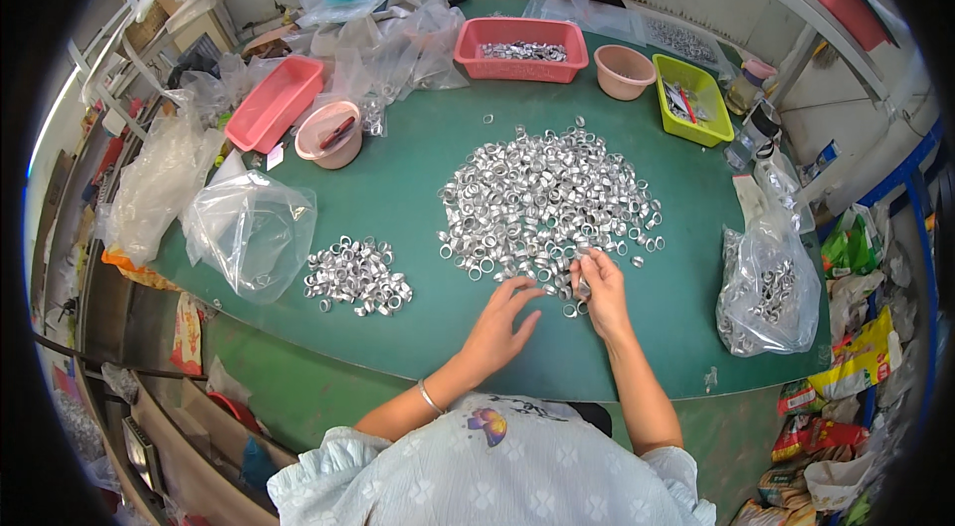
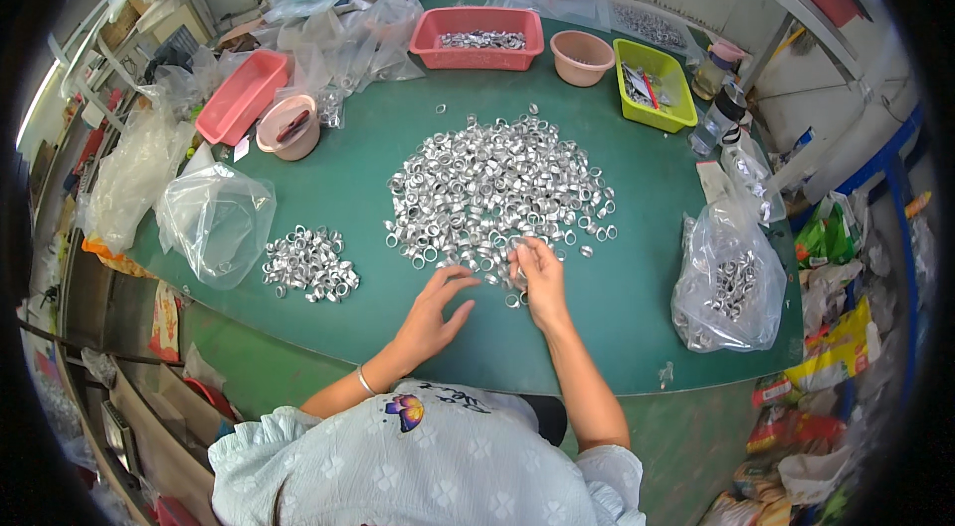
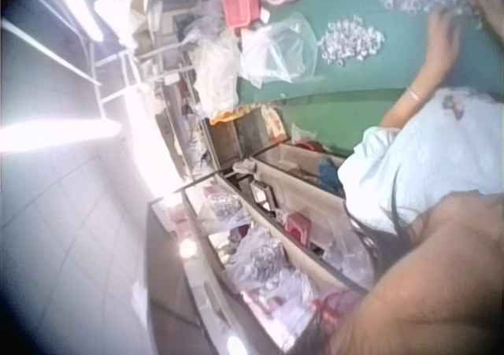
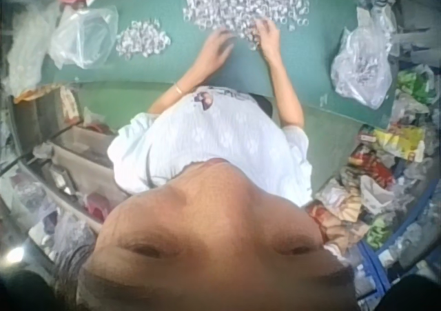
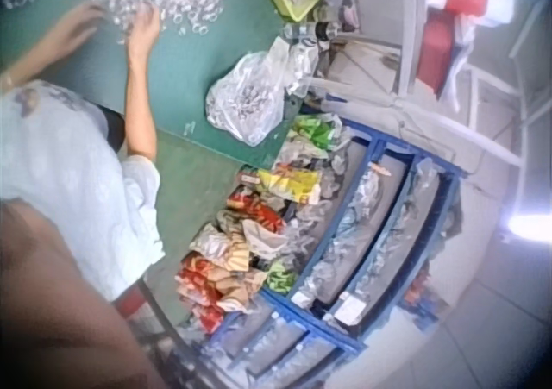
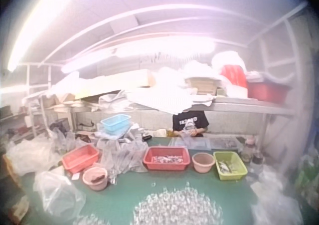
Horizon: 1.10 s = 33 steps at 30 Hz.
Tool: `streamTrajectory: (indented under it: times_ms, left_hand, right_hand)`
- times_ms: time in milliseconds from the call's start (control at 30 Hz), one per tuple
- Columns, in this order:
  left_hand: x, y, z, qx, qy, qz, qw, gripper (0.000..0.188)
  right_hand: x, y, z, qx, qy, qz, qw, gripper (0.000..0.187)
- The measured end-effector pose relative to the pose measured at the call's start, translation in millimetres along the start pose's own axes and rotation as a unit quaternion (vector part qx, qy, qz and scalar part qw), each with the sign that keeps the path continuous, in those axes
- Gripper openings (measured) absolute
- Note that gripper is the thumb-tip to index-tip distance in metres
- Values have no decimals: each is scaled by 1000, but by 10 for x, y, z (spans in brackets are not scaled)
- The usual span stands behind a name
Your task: The person assembles small silver metal rings and cylindrical components by hand on a green table. They repeatedly pick up a ring and a cylinder, fit them together, and place the assembled unit into a pile. Later, they gather the assembled parts into a pink basket and pour them into a large white sack.
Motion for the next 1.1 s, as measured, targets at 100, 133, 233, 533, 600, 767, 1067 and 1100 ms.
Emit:
streamTrajectory:
  times_ms: [100,133,233,533,600,767,1067,1100]
  left_hand:
    - [-41,-25,82,83,32,-10,996,34]
    - [-74,-36,113,119,49,-15,992,35]
    - [-65,-86,186,303,137,-21,943,39]
    - [-89,44,65,210,44,54,975,30]
    - [-86,42,81,268,77,40,960,26]
    - [-2,-30,194,640,289,-10,712,19]
    - [180,-245,52,414,263,-7,871,23]
    - [178,-245,10,335,232,-14,913,24]
  right_hand:
    - [95,-56,78,-169,-105,31,980,15]
    - [98,-80,129,-194,-119,60,972,17]
    - [222,-168,221,-253,-178,113,944,24]
    - [534,-228,95,-103,-175,187,961,28]
    - [540,-195,74,-113,-186,182,959,30]
    - [553,-231,92,-327,-207,49,921,32]
    - [648,-235,-3,-291,-142,49,945,28]
    - [657,-257,16,-278,-141,38,950,28]
Point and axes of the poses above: each hand's wrist, its own x-axis away from the middle knuckle, its own y-axis out of the back of the hand, z = x × y, the point moved 1 cm from there along -x, towards the middle knuckle, and after that the axes turned 3 degrees about -y, right-handed, at the moved point
